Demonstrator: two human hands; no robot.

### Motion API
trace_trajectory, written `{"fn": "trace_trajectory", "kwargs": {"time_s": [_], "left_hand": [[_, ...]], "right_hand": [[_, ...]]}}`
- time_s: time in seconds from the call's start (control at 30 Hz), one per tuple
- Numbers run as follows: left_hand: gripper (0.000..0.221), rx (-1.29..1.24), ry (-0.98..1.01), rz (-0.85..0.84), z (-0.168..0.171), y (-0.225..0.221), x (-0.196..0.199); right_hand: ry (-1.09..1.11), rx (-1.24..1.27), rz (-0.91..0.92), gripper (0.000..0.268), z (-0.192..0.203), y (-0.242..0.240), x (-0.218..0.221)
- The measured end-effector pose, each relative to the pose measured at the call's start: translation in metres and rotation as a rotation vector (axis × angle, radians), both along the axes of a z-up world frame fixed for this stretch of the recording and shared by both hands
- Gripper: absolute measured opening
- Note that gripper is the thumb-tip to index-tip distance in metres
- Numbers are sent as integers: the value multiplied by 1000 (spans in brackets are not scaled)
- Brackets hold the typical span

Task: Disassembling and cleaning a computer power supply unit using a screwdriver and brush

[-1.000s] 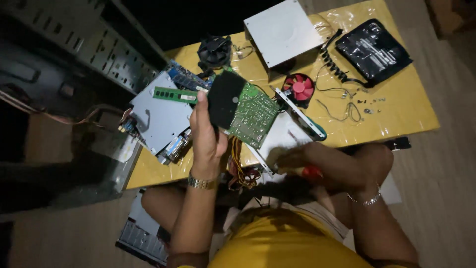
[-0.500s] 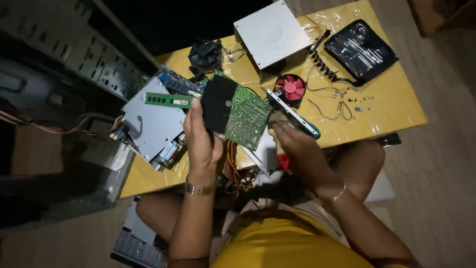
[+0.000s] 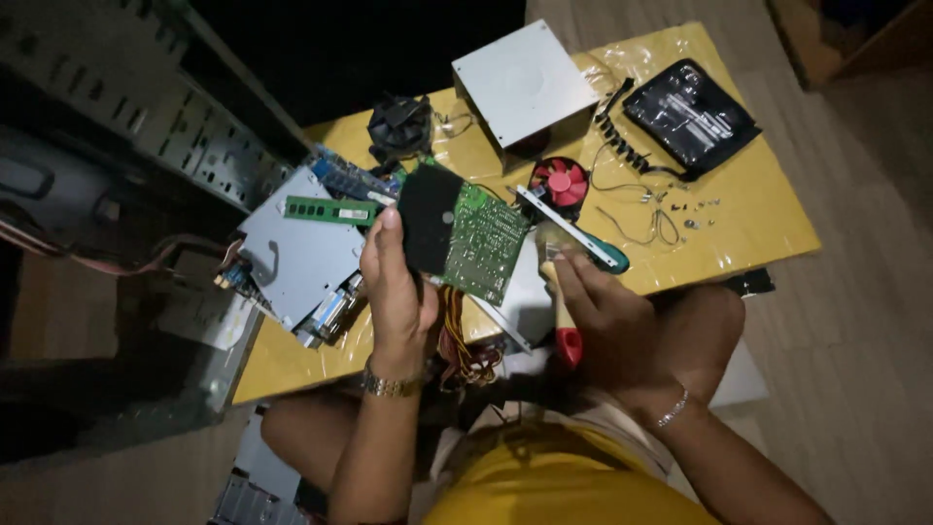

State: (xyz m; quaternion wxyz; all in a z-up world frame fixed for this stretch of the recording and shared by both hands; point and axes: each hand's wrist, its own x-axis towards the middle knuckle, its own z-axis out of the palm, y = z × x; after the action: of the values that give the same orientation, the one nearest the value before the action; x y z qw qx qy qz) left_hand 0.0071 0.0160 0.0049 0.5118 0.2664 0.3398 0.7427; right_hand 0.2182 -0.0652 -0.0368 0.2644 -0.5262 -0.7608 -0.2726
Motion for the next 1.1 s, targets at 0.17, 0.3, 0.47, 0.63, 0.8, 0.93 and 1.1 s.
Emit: {"fn": "trace_trajectory", "kwargs": {"time_s": [0.17,0.3,0.47,0.63,0.8,0.93,1.1], "left_hand": [[35,0,-22,-6,8,-3,3],[32,-2,-58,-1,-2,-2,3],[38,-11,-31,-26,1,-3,2],[40,7,-5,-23,-1,-2,1],[39,-19,-21,-18,-5,-5,1],[43,28,8,-3,-10,-1,1],[44,21,6,41,-5,0,9]], "right_hand": [[5,-33,-8,26,-12,-11,4],[106,39,-14,30,-8,-5,4],[182,30,85,31,-3,1,1],[12,1,42,29,-33,7,13],[209,-105,-54,29,-22,-4,7],[517,-454,252,41,-10,-4,14],[1090,-845,456,19,12,5,6]]}}
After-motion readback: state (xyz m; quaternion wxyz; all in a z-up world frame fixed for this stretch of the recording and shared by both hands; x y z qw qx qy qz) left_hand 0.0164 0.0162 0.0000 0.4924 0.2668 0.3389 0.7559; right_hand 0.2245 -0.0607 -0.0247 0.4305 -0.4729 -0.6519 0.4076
